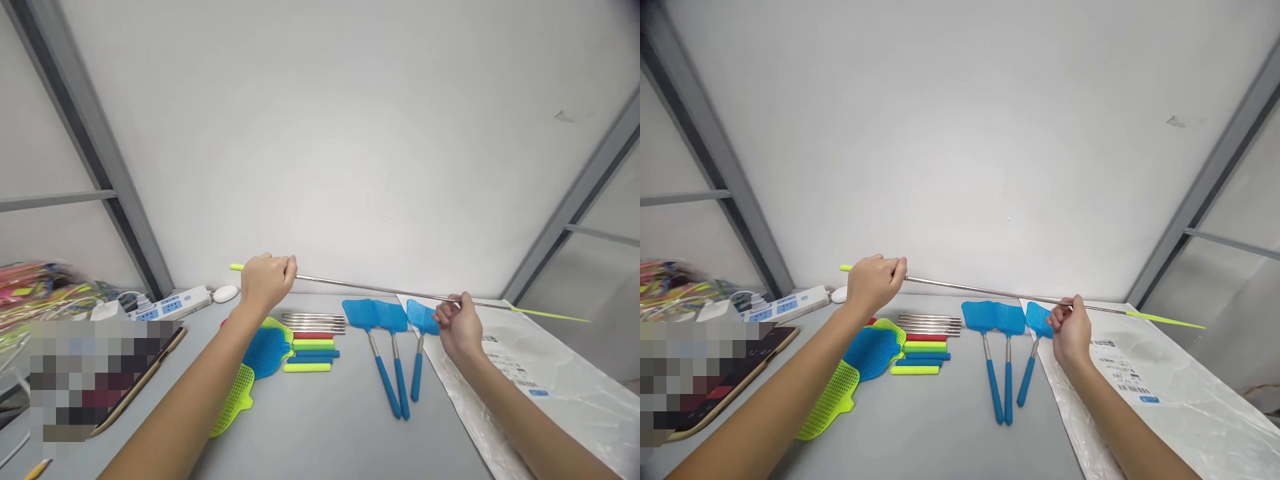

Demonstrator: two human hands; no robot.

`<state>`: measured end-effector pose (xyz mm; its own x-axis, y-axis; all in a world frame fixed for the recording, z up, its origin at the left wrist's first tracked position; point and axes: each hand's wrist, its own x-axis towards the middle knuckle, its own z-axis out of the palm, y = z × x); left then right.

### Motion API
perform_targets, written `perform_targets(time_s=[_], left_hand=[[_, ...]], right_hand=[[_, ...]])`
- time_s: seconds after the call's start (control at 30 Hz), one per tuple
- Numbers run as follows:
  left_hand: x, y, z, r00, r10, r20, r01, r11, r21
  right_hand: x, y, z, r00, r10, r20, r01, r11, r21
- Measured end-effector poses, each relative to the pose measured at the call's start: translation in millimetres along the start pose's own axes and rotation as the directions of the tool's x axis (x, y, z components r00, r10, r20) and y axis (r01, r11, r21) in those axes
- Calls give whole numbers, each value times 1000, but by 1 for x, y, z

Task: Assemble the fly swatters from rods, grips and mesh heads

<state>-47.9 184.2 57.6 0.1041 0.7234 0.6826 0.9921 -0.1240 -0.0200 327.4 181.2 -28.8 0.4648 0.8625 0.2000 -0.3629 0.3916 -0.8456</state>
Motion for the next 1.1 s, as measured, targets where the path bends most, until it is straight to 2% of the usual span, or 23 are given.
perform_targets(time_s=[0.1, 0.2, 0.23, 0.3, 0.37, 0.53, 0.67, 0.73, 0.87, 1.0, 1.1], left_hand=[[-8, 4, 4, 997, 55, 50, -54, 998, -17], [-43, 8, 6, 971, 186, 153, -179, 982, -54], [-57, 10, 6, 947, 253, 199, -242, 967, -79], [-84, 12, 3, 868, 397, 298, -373, 918, -135], [-103, 12, -3, 841, 432, 326, -412, 901, -133], [-114, 4, -14, 865, 419, 278, -412, 907, -86], [-112, 1, -9, 879, 437, 191, -426, 899, -98], [-112, 1, -5, 875, 451, 175, -438, 892, -111], [-110, -2, -3, 887, 431, 167, -420, 902, -99], [-100, -15, -3, 930, 346, 125, -345, 938, -32], [-93, -28, -2, 942, 328, 66, -330, 944, 21]], right_hand=[[-8, 2, 2, 999, -40, 14, 41, 999, -31], [-17, 3, 5, 998, -47, 48, 50, 997, -62], [-21, 4, 6, 997, -38, 64, 43, 995, -86], [-28, 5, 7, 995, 1, 99, 15, 987, -159], [-36, 6, 9, 989, 60, 137, -26, 972, -232], [-52, 7, 13, 942, 240, 236, -179, 951, -254], [-63, 14, 15, 841, 439, 315, -378, 895, -238], [-66, 17, 15, 812, 476, 339, -412, 878, -245], [-68, 14, 16, 805, 486, 341, -413, 871, -267], [-70, 7, 20, 832, 474, 287, -385, 867, -316], [-69, 3, 23, 849, 430, 306, -328, 884, -332]])
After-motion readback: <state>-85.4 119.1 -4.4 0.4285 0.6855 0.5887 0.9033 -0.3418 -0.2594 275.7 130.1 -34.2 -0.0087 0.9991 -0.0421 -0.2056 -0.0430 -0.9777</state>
